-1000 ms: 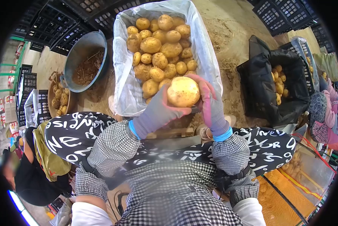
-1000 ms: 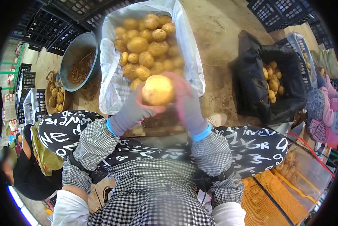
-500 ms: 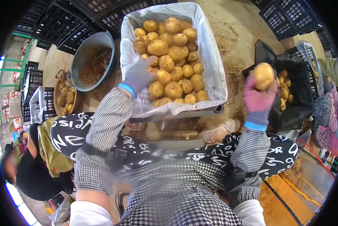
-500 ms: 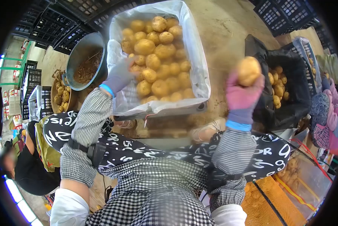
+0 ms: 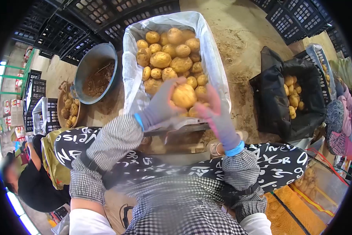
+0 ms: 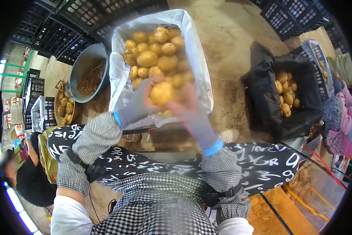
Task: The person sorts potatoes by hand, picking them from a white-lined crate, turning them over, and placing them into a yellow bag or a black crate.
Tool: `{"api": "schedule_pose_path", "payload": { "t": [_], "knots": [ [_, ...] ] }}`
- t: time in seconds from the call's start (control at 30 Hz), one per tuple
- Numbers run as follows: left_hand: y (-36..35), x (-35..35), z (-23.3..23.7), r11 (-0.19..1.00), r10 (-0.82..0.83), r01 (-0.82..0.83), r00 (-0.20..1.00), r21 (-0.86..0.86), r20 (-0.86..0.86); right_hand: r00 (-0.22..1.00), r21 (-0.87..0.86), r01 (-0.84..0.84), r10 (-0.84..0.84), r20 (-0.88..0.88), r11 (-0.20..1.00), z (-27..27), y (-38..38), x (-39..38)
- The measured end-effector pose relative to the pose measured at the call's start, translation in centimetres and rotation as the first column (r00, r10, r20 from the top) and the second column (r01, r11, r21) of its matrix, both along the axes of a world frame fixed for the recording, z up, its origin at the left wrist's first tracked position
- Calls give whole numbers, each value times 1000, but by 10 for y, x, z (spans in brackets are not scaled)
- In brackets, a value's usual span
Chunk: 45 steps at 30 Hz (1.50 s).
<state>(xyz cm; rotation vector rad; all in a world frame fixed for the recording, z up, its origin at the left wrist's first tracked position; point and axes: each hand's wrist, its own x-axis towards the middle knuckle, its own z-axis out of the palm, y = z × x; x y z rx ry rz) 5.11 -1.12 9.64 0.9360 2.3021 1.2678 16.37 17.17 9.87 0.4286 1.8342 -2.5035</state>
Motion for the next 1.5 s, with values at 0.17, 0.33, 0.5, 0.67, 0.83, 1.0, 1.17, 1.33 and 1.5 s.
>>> {"api": "schedule_pose_path", "payload": {
  "t": [0.17, 0.33, 0.5, 0.67, 0.83, 1.0, 1.17, 1.33, 1.5],
  "knots": [
    [-8, 28, 35, 979, -65, 15, 969, 205, 240, 986, -162, -69, 42, -162, 984, 13, -14, 0],
    [-13, 37, 53, 976, 38, -165, 769, 141, 639, 989, -50, -111, 105, -108, 993, 24, -19, 3],
    [-9, 34, 42, 948, 17, -135, 925, 287, 381, 993, 7, -71, 72, -97, 997, 0, -20, 10],
    [-2, 46, 33, 967, 68, -102, 986, 234, 151, 918, 687, 194, 117, -378, 700, 0, -21, 5],
    [-4, 52, 33, 876, -47, -216, 852, 431, 522, 920, 667, 221, 76, -385, 711, -1, -29, 9],
    [-15, 31, 44, 885, -114, -239, 719, 399, 686, 954, 246, 147, -72, -290, 958, -12, -28, 9],
    [-6, 42, 46, 923, -59, -1, 988, 385, 142, 940, 86, 173, -139, -312, 981, -9, -24, 8],
    [-16, 36, 43, 853, -241, 200, 970, 483, 24, 934, 64, 119, -90, -345, 991, -2, -22, 8],
    [-2, 46, 47, 831, -48, -94, 970, 548, 239, 849, 459, 279, 6, -528, 843, -14, -14, 5]
  ]
}}
